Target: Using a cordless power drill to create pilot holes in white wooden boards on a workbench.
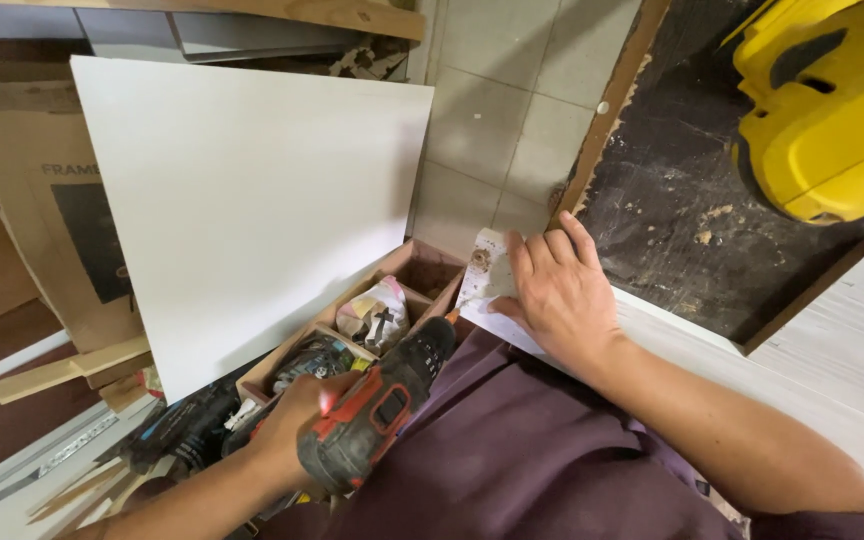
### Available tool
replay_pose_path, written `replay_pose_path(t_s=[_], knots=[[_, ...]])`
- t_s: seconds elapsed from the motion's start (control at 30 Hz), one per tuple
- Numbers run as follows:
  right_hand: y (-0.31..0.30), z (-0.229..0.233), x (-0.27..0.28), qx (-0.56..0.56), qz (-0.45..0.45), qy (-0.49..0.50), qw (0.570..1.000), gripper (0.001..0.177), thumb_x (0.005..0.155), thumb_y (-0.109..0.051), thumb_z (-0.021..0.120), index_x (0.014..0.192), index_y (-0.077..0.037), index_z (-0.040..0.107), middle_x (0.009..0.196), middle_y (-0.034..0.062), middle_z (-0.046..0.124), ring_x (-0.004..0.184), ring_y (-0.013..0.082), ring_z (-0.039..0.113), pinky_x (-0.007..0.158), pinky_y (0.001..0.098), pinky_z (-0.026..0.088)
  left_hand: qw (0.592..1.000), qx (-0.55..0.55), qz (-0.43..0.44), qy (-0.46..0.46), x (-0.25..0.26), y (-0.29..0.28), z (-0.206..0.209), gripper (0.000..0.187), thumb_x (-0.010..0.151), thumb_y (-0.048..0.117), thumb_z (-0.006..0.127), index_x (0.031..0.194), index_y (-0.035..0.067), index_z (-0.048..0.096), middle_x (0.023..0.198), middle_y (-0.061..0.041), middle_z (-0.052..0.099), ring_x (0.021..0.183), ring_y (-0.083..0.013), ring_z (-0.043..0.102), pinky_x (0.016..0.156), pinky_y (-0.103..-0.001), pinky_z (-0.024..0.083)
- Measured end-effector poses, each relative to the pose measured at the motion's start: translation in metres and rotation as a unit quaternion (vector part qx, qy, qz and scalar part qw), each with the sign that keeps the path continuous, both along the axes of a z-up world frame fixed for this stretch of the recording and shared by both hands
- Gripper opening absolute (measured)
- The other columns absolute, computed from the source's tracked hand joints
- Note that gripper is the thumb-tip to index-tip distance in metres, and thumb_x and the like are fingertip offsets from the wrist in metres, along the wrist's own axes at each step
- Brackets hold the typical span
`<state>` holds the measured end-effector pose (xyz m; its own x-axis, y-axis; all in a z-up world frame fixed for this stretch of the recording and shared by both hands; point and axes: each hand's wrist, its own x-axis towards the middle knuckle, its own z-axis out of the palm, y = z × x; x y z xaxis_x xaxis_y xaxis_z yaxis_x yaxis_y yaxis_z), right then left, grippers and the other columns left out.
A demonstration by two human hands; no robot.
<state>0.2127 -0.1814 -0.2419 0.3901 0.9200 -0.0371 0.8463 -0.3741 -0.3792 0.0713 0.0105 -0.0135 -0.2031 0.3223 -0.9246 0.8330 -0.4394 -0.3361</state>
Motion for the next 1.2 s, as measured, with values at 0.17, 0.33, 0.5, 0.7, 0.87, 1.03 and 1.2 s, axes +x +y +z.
replay_pose_path(t_s=[0.17, 0.33, 0.5, 0.7, 0.87, 1.03, 1.2], knots=[[0.001, 0.002, 0.001, 0.002, -0.005, 0.007, 1.000, 0.097, 0.085, -0.085, 0.061, 0.140, -0.006, 0.063, 0.097, 0.0029, 0.062, 0.100, 0.0245, 0.059, 0.128, 0.0465, 0.032, 0.996, -0.016, -0.002, -0.089, -0.004, 0.003, -0.001, 0.014, 0.094, 0.023, 0.073, 0.081, 0.018, 0.075, 0.068, 0.005, 0.079, 0.066, -0.0104, 0.080, 0.066, -0.025, 0.064], [0.000, 0.002, -0.001, -0.011, 0.002, 0.011, 1.000, 0.098, 0.087, -0.085, 0.057, 0.145, -0.006, 0.061, 0.099, 0.0029, 0.062, 0.102, 0.0247, 0.059, 0.129, 0.0471, 0.030, 0.978, -0.050, -0.083, -0.186, -0.017, 0.007, -0.006, 0.015, 0.091, 0.028, 0.076, 0.079, 0.020, 0.073, 0.064, 0.008, 0.079, 0.060, -0.0103, 0.081, 0.063, -0.026, 0.066], [0.001, 0.003, 0.000, -0.022, 0.004, 0.013, 1.000, 0.098, 0.087, -0.084, 0.059, 0.146, -0.007, 0.060, 0.100, 0.0022, 0.061, 0.101, 0.0241, 0.058, 0.129, 0.0472, 0.030, 0.976, -0.042, -0.068, -0.204, -0.014, 0.008, -0.008, 0.018, 0.091, 0.021, 0.076, 0.074, 0.017, 0.071, 0.059, 0.008, 0.075, 0.053, -0.0093, 0.076, 0.054, -0.027, 0.060], [0.001, 0.005, 0.002, -0.020, 0.002, 0.010, 1.000, 0.100, 0.083, -0.086, 0.062, 0.145, -0.007, 0.061, 0.100, 0.0015, 0.062, 0.102, 0.0231, 0.059, 0.129, 0.0464, 0.030, 0.977, -0.034, -0.035, -0.205, -0.007, 0.006, -0.006, 0.024, 0.087, 0.018, 0.076, 0.066, 0.017, 0.066, 0.055, 0.006, 0.070, 0.051, -0.0088, 0.069, 0.053, -0.027, 0.054], [0.002, 0.005, 0.003, -0.013, -0.002, 0.021, 1.000, 0.099, 0.082, -0.084, 0.064, 0.144, -0.007, 0.062, 0.099, 0.0023, 0.062, 0.102, 0.0240, 0.058, 0.128, 0.0459, 0.031, 0.968, -0.044, -0.027, -0.244, -0.016, 0.010, -0.008, 0.006, 0.087, 0.017, 0.076, 0.081, 0.018, 0.078, 0.064, 0.006, 0.080, 0.055, -0.0093, 0.078, 0.054, -0.026, 0.061], [0.002, 0.006, 0.002, -0.021, 0.004, 0.017, 1.000, 0.099, 0.083, -0.084, 0.062, 0.145, -0.007, 0.060, 0.100, 0.0022, 0.061, 0.103, 0.0240, 0.058, 0.128, 0.0462, 0.031, 0.989, -0.003, 0.044, -0.144, 0.025, -0.003, 0.004, 0.008, 0.089, 0.025, 0.080, 0.087, 0.018, 0.082, 0.067, 0.005, 0.080, 0.063, -0.0077, 0.074, 0.061, -0.026, 0.056], [0.002, 0.006, 0.002, -0.015, 0.002, 0.022, 1.000, 0.100, 0.081, -0.083, 0.065, 0.145, -0.006, 0.060, 0.100, 0.0029, 0.061, 0.103, 0.0245, 0.058, 0.128, 0.0465, 0.031, 0.971, -0.027, -0.003, -0.239, -0.007, 0.004, -0.007, 0.020, 0.085, 0.022, 0.079, 0.068, 0.018, 0.068, 0.056, 0.007, 0.068, 0.052, -0.0073, 0.064, 0.053, -0.027, 0.049]])
